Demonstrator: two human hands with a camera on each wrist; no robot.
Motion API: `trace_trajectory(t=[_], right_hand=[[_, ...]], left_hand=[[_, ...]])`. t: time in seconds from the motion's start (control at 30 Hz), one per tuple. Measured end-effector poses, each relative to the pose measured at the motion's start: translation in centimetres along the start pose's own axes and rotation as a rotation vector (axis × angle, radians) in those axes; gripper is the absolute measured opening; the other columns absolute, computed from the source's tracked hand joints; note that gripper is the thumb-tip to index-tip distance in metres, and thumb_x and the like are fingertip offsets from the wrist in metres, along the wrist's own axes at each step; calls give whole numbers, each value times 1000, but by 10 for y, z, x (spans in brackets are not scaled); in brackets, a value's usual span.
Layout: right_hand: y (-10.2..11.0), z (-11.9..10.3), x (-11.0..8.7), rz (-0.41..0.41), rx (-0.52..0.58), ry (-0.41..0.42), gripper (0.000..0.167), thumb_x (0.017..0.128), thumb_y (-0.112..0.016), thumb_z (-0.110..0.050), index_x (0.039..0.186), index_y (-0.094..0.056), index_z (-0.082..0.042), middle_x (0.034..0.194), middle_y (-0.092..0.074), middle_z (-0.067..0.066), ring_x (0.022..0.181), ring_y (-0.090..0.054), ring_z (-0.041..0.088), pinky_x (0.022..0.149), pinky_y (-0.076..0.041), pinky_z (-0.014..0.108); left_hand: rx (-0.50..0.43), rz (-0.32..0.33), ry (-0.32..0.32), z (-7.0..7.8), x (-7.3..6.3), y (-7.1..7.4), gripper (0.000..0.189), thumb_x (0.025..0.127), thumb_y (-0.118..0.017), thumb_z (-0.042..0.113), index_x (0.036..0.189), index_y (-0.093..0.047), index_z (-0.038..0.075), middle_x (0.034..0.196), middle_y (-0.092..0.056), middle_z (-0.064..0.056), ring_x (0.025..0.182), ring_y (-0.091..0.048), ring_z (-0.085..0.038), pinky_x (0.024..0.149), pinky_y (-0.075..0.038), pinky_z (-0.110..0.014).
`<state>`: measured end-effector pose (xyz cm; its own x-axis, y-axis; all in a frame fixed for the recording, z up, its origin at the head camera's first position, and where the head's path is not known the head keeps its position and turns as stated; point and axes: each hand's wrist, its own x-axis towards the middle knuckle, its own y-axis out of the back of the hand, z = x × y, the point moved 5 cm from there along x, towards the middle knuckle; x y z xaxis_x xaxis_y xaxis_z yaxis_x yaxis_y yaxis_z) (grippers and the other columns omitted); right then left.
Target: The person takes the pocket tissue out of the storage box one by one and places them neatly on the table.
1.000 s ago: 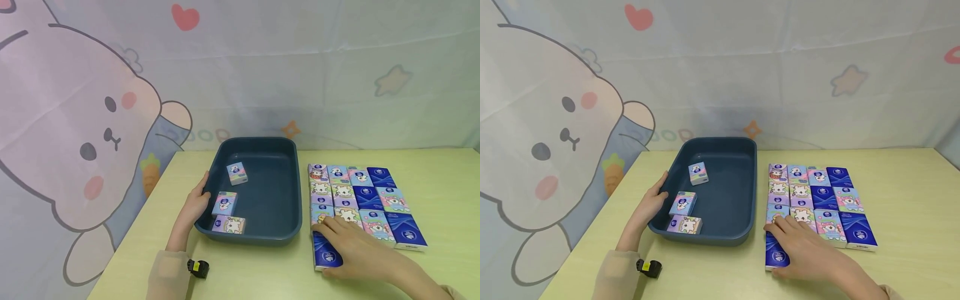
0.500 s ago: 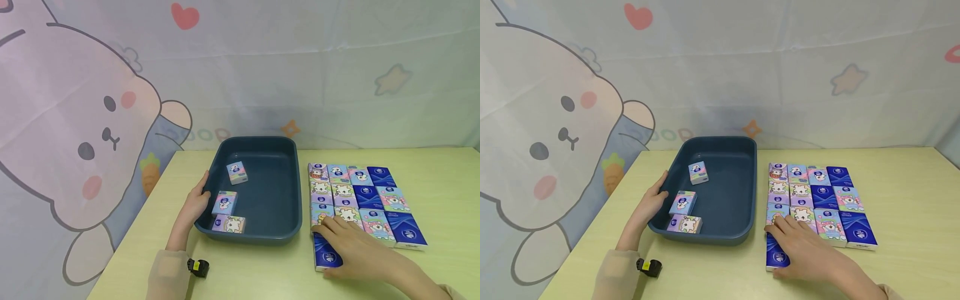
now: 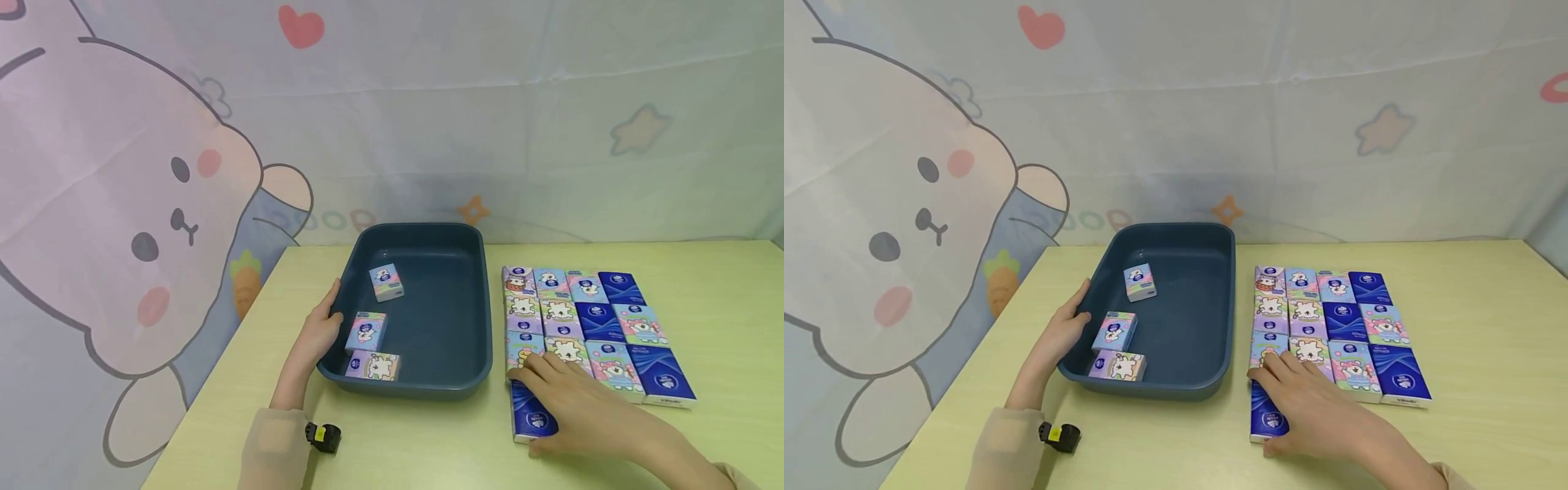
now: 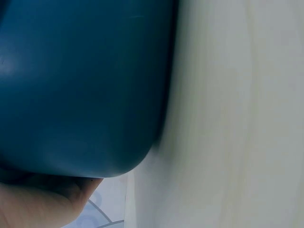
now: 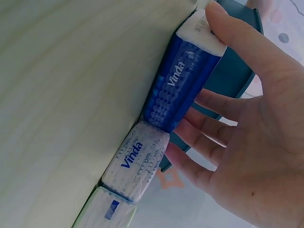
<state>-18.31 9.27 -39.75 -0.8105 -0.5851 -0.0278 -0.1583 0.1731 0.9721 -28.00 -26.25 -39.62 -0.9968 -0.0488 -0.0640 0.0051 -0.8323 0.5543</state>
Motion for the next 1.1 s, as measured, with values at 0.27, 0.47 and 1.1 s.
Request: trace_trajectory(t=[0.27, 0.47, 1.1], right_hand=[[1, 1, 0, -1, 18, 1, 93, 64, -71, -70, 138, -48, -20, 138, -47, 3, 131, -41, 31, 108, -35, 61], [3, 1, -1, 8, 29, 15, 99, 61, -63, -79, 138, -48, -19, 133, -47, 1, 126, -44, 28, 106, -37, 60], [31, -21, 8, 238, -52, 180, 42, 88, -64, -45, 123, -59, -24, 120, -56, -13, 112, -53, 11, 96, -51, 42]], left_hand=[[-3, 2, -12, 1, 0, 0, 63, 98, -34, 10, 156, -13, 23, 163, -13, -6, 150, -12, -32, 120, -14, -54], [-13, 7, -18, 2, -1, 0, 63, 97, -34, 10, 156, -14, 22, 163, -14, -6, 150, -13, -30, 120, -15, -52], [-24, 10, -22, 3, -2, 0, 63, 97, -34, 9, 156, -13, 20, 163, -14, -7, 150, -13, -32, 120, -15, -53]])
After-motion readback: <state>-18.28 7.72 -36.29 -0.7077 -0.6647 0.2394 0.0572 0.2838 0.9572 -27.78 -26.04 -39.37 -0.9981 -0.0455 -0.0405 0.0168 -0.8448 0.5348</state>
